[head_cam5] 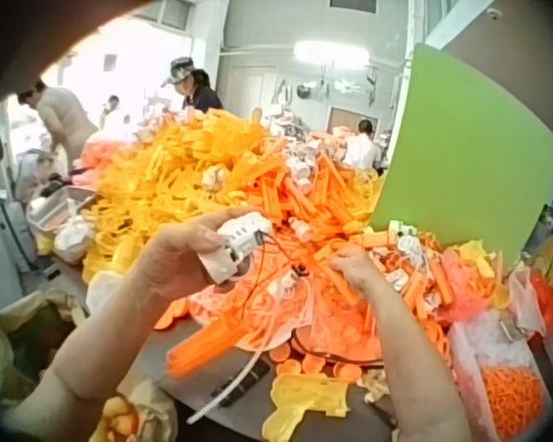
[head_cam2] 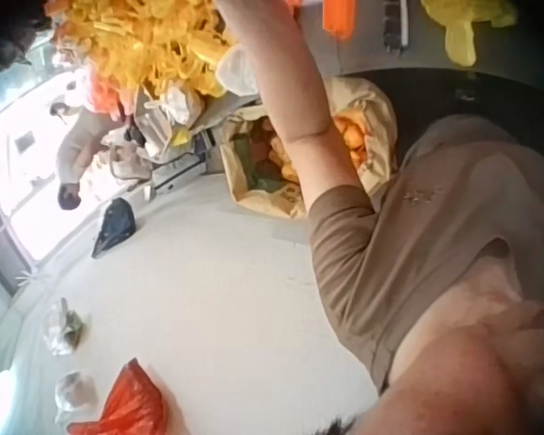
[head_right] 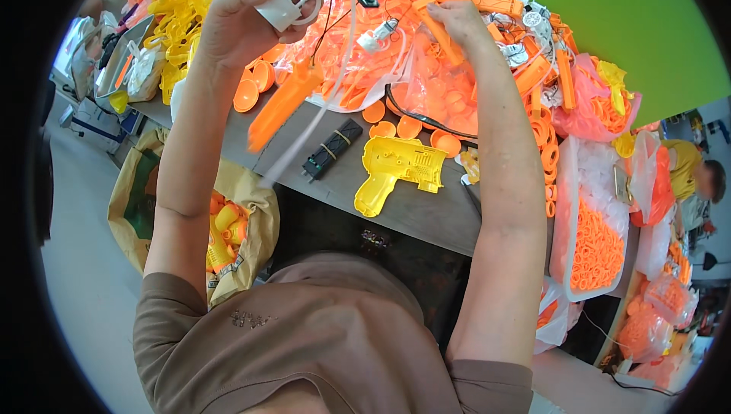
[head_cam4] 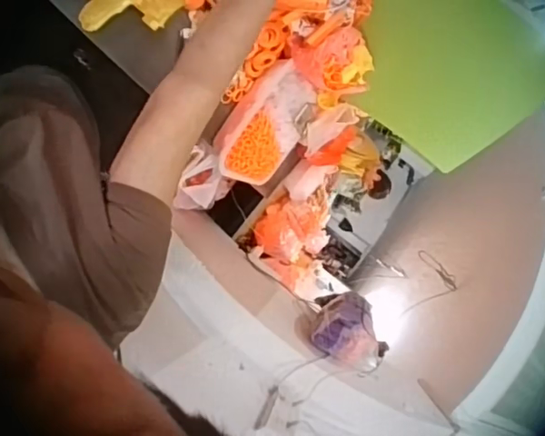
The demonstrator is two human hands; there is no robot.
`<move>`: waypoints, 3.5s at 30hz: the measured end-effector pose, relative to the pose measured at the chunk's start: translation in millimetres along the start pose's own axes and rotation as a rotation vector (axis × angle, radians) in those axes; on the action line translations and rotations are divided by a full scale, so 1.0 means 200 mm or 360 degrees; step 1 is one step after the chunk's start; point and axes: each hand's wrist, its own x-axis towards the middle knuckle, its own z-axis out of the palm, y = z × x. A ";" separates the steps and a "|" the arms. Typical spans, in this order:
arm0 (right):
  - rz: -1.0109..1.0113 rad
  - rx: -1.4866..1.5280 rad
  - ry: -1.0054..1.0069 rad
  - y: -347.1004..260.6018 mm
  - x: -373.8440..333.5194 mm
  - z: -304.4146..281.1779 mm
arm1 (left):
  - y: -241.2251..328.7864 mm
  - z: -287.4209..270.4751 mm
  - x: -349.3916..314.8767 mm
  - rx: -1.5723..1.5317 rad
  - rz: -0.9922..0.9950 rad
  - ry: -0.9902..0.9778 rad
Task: Assembling a yellow plastic toy gun with various small components on a factory workbench.
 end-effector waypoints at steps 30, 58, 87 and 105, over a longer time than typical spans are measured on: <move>-0.0638 0.0691 -0.0271 -0.42 -0.58 0.10 | -0.15 0.24 0.23 0.1500 -0.0361 0.0777; -0.0032 0.1130 -0.0312 -0.32 -0.77 0.06 | -0.24 0.30 0.23 0.0366 -0.0390 0.1266; -0.1036 0.0395 0.0327 -0.31 -0.46 0.02 | -0.09 0.35 0.49 0.2933 -0.1222 0.0644; 0.0124 -0.0042 -0.0208 0.12 -0.89 0.09 | -0.63 0.38 -0.04 0.1431 -0.1346 0.1111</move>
